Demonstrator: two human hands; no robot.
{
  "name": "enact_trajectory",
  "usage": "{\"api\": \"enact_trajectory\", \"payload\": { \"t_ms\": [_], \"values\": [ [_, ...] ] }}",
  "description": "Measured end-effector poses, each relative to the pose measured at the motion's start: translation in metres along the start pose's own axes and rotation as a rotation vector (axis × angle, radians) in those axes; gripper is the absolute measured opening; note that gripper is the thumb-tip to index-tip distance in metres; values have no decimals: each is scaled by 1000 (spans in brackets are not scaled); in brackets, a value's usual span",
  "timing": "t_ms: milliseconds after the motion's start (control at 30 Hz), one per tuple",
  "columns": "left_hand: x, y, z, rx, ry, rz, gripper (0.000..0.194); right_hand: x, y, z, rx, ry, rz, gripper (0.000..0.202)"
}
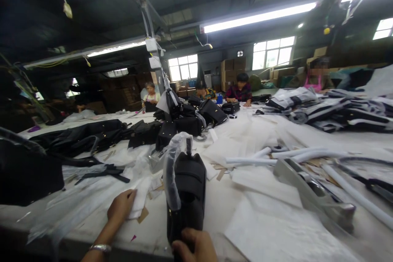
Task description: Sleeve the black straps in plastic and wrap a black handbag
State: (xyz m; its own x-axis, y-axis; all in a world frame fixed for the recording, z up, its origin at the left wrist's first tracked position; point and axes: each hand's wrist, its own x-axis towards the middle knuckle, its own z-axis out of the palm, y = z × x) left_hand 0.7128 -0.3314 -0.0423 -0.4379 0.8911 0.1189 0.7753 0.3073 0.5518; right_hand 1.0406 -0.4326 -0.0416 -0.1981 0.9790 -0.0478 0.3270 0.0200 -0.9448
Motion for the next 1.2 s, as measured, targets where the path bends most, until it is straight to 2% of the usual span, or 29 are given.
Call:
{"api": "enact_trajectory", "payload": {
  "t_ms": [133,267,367,500,600,700,867,1033,1200],
  "values": [
    [1,9,-23,-188,106,-20,23,-5,-18,-6,65,-126,-85,35],
    [-17,19,-40,-358,110,-58,38,-8,-25,-9,123,-184,-81,36],
    [-61,31,-43,-611,10,-88,49,-10,-27,-9,198,-252,-48,36],
    [-143,54,-34,-1003,-198,-209,45,-15,-36,-9,355,-361,48,41],
    [-193,69,-24,-1066,-362,-211,40,-18,-45,-11,383,-399,56,39],
    [-219,80,-16,-973,-443,-134,36,-20,-47,-10,379,-403,12,41],
    [-226,90,-14,-960,-480,-52,38,-20,-37,-4,288,-307,41,43],
    [-215,97,-16,-975,-332,-62,34,-20,-36,-1,256,-294,26,42],
    [-208,90,-20,-931,-247,-35,27,-18,-44,-13,184,-310,-127,35]
  ]
}}
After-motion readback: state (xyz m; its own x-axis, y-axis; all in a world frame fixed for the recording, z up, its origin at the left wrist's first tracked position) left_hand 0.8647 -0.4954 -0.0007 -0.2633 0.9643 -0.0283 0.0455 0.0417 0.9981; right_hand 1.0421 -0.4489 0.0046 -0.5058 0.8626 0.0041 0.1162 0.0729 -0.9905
